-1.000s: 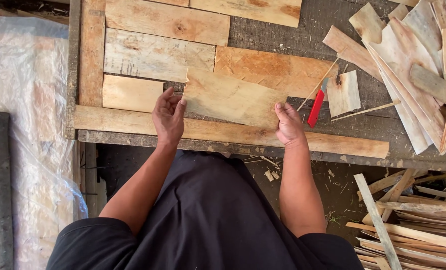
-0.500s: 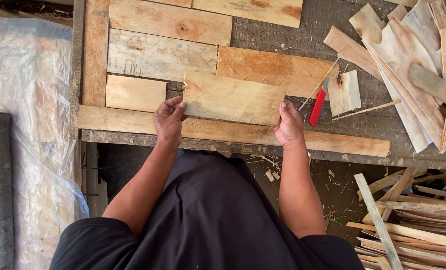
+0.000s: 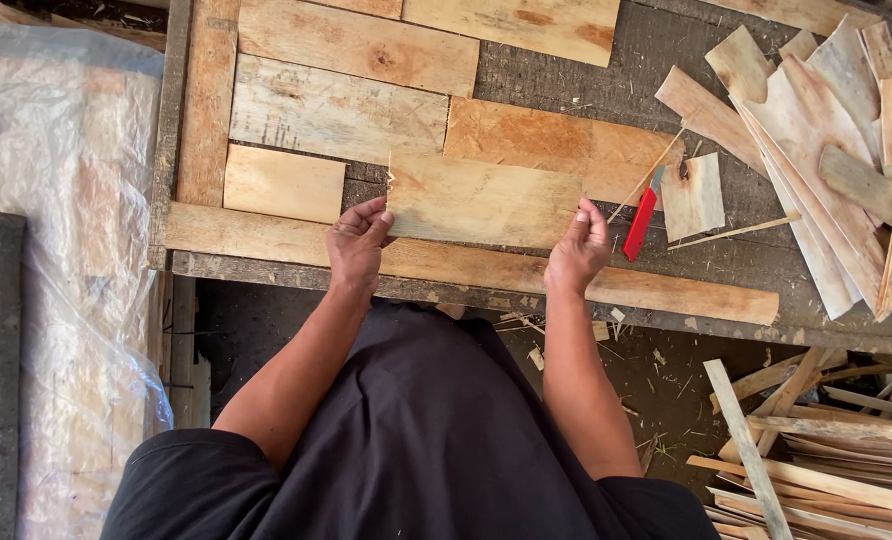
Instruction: Fitting and trimming thin wooden boards to create a patterned surface on a workbench.
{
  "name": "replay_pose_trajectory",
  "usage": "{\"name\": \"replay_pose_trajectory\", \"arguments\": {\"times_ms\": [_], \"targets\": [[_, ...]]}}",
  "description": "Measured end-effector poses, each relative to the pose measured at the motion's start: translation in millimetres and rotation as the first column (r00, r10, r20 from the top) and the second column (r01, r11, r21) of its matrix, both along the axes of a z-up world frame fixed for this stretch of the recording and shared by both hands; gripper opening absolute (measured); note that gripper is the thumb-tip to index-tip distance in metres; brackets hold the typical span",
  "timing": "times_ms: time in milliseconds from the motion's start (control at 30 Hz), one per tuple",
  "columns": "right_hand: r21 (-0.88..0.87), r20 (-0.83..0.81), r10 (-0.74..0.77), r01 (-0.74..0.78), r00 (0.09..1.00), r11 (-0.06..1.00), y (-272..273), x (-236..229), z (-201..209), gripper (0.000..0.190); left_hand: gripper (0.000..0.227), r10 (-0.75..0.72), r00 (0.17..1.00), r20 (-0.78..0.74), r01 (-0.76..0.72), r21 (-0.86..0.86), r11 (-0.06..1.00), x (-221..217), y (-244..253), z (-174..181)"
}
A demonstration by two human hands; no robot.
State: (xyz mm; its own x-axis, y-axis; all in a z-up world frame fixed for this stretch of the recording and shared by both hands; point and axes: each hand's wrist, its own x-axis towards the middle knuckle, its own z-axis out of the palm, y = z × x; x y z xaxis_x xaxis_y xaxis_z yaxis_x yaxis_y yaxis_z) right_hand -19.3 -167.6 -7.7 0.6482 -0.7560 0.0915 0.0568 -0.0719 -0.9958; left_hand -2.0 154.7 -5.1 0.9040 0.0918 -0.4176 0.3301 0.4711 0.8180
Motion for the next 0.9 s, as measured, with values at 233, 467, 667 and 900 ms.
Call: {"name": "replay_pose_trajectory", "arguments": {"times_ms": [233, 467, 667, 900], "targets": [[0.212, 0.023, 0.107, -0.11, 0.994, 0.971, -8, -7, -23, 0.022, 0.019, 0.039, 0.999, -0.037, -0.039, 0.017, 0.999, -4, 7, 4], [0.375, -0.252, 0.174, -0.069, 0.952, 0.924, 11, -8, 29, 0.017, 0.016, 0.054, 0.998, -0.03, -0.053, 0.017, 0.998, -5, 14, -1], [0.327, -0.399, 0.238, -0.105, 0.886, 0.939, -21, -11, -28, 0.039, 0.017, 0.054, 0.998, -0.038, -0.053, 0.036, 0.998, -5, 20, -21], [0.67, -0.119, 0.439, -0.254, 0.891, 0.698, 2, -19, 36, 0.057, 0.021, 0.046, 0.992, -0.12, -0.046, 0.0, 0.999, 1, 20, -10]]}}
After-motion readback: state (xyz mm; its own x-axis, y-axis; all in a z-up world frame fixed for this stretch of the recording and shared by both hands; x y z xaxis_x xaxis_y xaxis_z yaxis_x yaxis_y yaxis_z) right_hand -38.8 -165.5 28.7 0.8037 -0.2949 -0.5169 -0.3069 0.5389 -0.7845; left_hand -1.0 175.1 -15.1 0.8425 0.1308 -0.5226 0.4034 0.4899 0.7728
